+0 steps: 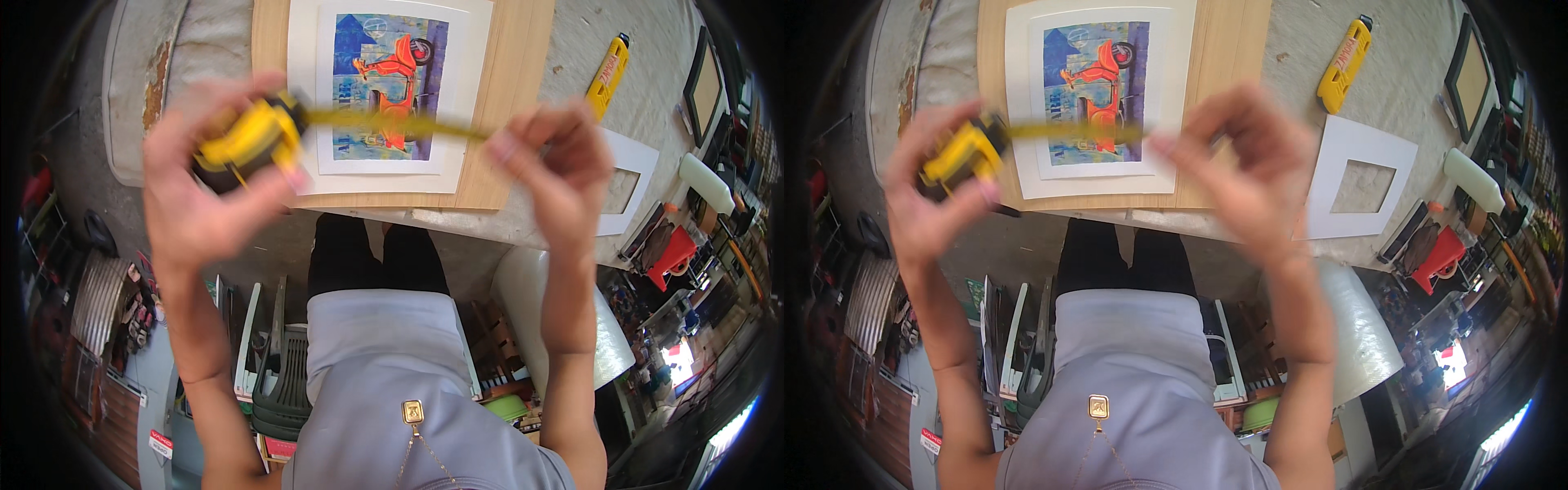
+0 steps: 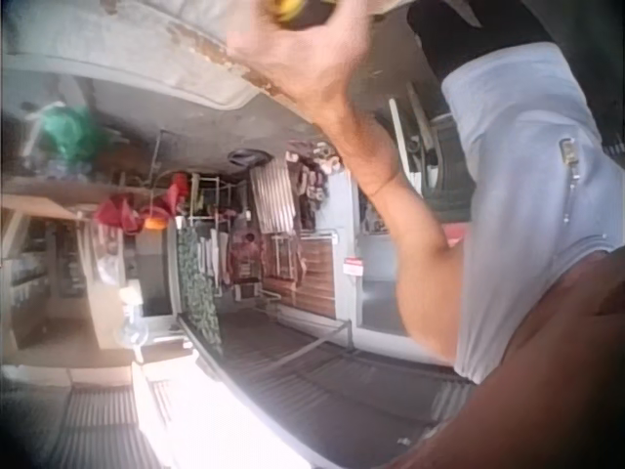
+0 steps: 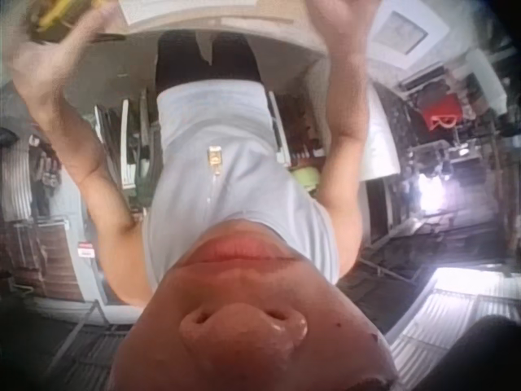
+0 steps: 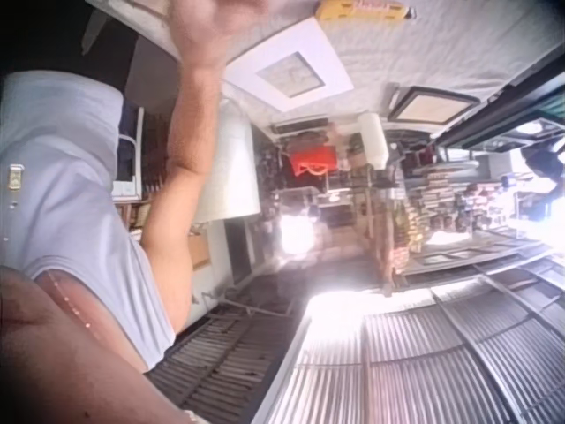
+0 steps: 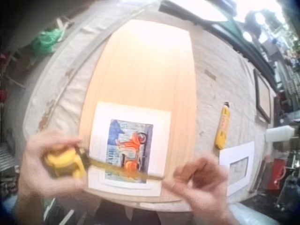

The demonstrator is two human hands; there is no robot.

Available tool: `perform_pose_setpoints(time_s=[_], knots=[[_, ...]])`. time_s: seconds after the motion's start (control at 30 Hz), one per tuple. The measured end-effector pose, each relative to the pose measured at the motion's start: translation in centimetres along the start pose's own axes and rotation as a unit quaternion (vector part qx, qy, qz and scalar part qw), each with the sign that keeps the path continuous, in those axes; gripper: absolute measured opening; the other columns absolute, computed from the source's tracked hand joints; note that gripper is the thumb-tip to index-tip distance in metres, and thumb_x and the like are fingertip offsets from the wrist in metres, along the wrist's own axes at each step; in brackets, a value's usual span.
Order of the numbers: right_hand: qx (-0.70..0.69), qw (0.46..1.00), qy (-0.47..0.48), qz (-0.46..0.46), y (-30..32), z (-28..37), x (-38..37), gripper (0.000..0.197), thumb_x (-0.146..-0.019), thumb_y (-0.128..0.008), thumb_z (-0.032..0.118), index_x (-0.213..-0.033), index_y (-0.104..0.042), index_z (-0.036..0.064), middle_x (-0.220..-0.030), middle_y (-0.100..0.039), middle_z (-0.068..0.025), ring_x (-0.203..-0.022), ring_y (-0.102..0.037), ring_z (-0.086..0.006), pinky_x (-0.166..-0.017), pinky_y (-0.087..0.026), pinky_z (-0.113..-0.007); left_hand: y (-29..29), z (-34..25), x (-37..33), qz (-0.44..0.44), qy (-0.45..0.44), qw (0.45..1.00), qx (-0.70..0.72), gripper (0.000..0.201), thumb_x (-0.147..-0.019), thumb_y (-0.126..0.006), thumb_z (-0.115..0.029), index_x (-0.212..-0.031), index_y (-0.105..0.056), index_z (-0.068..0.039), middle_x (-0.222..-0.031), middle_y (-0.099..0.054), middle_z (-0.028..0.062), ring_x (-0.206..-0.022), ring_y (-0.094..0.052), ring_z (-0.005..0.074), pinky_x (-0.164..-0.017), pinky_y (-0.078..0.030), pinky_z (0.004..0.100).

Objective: The person measures a framed artwork and a separate piece of matboard using a tape measure, then marks the matboard with a pen at measured intervals. The person uses a ruler to draw straight lines on the matboard.

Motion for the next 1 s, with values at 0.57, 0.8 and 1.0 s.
perform_pose_setpoints(time_s=[0.57,0.8,1.0], knots=[[0.329,0.906,0.212,-0.159,5.1,-7.0,-5.7,0.014,-0.089,-0.075,0.014,-0.093,-0.067,0.0036,-0.092,-0.061,-0.0037,-0.068,-0.054,-0.012,-0.057,-0.044,-0.026,-0.7,9.1,-3.3,-0.325,-0.101,0.91,-0.235,0.041,-0.07,-0.085,-0.015,-0.109,-0.071,-0.006,-0.106,-0.066,0.0057,-0.094,-0.064,0.0171,-0.085,-0.053,0.0283],[0.383,0.877,0.228,-0.178,5.3,-7.7,-5.7,0.014,-0.091,-0.073,0.012,-0.095,-0.066,0.0009,-0.101,-0.061,-0.002,-0.073,-0.054,-0.0098,-0.069,-0.047,-0.023,-1.0,10.3,-4.0,-0.339,-0.048,0.922,-0.18,0.082,-0.062,-0.098,-0.02,-0.119,-0.044,0.005,-0.104,-0.066,0.0192,-0.091,-0.07,0.0199,-0.081,-0.06,0.0268],[0.36,0.892,0.203,-0.185,5.5,-7.9,-5.5,0.014,-0.091,-0.073,0.011,-0.096,-0.066,0.0002,-0.104,-0.061,-0.0026,-0.074,-0.054,-0.0093,-0.07,-0.047,-0.023,-0.7,10.5,-4.0,-0.344,-0.037,0.922,-0.175,0.085,-0.06,-0.098,-0.013,-0.116,-0.037,0.007,-0.101,-0.066,0.0234,-0.08,-0.073,0.023,-0.074,-0.063,0.0302]])
Point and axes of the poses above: each hand's wrist, its own x-axis away from the middle knuckle, its own y-axis out of the back of the hand, z = x × y, the point moved 3 cm from there along -x, towards the middle knuckle
